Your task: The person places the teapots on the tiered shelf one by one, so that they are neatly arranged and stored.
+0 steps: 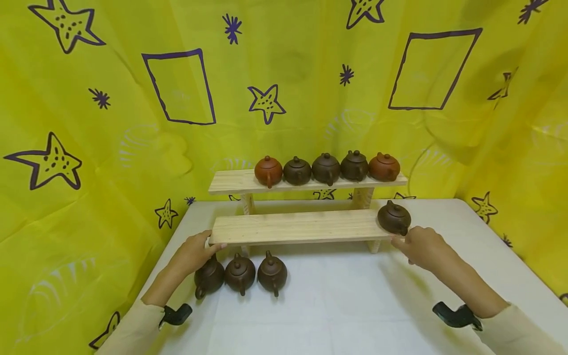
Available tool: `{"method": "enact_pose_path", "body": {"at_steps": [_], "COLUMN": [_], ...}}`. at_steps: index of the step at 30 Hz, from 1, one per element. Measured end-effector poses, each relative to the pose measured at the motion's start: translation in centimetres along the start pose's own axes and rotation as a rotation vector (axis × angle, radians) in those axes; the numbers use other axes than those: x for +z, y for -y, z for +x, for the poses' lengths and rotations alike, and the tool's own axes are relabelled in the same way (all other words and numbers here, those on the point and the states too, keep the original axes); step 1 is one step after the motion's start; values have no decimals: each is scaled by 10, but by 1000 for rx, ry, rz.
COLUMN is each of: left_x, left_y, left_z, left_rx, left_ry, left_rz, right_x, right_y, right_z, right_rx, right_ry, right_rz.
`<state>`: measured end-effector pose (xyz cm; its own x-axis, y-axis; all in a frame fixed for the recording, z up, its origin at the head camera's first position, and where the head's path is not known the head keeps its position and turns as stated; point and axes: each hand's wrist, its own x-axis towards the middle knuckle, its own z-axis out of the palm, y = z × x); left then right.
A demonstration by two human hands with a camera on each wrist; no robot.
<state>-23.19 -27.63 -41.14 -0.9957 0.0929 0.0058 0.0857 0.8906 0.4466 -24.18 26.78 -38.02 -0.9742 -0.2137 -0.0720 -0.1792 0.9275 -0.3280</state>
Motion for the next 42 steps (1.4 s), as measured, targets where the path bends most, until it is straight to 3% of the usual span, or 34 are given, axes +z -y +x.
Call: {"method": "enact_pose_path", "body": {"at_steps": [3,10,14,18,23,28,42], "left_x": [0,0,1,1,0,0,0], "left_y": [-1,-1,-1,-1,-1,0,-2], "left_z": [0,1,2,3,1,0,0], "left_rx": [-7,7,10,13,3,9,0], "left_ry": [0,-3,-4,-4,-2,1,-3], "left_rz": [1,6,12,11,6,2,7], "right_x": [15,79,109,129,141,144,122], "right_y": [19,83,124,159,189,198,181], "right_z": [-1,1,0,3,9,10,11], "right_rx": [-69,-226,-288,-333,-361,-376,-366], "right_ry": [44,1,64,136,147,124,196], "right_rz": [41,157,220,255,259,218,166]}}
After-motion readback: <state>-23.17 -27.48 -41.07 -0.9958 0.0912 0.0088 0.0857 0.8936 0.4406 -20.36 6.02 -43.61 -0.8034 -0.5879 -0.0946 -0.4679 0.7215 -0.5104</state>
